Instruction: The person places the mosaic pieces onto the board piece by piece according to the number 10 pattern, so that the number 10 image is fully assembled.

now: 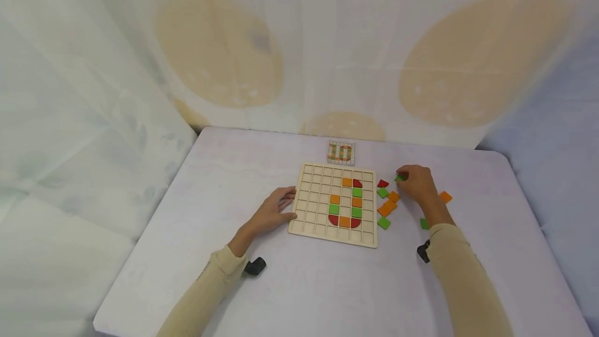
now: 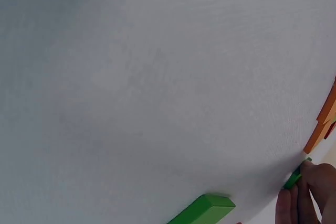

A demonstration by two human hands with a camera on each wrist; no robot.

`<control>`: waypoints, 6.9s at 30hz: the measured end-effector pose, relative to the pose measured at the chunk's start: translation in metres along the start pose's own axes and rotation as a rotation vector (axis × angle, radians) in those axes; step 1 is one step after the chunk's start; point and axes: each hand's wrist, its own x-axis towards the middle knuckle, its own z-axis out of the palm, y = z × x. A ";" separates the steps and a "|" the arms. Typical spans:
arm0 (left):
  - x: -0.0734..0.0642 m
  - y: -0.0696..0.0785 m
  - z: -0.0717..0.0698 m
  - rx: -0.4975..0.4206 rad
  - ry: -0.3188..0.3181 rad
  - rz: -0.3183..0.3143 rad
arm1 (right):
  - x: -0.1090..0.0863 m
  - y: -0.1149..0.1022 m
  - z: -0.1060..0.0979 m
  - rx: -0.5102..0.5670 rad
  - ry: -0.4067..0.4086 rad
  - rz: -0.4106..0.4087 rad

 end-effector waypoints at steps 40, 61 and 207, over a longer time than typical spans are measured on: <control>0.001 0.004 0.007 0.005 0.000 -0.006 | -0.009 -0.114 0.072 0.075 -0.044 -0.390; 0.001 0.004 0.003 0.007 0.001 -0.013 | -0.028 -0.118 0.062 -0.101 -0.109 -0.626; 0.006 0.006 0.009 -0.004 -0.014 0.005 | 0.004 -0.102 0.008 -0.044 -0.136 -0.471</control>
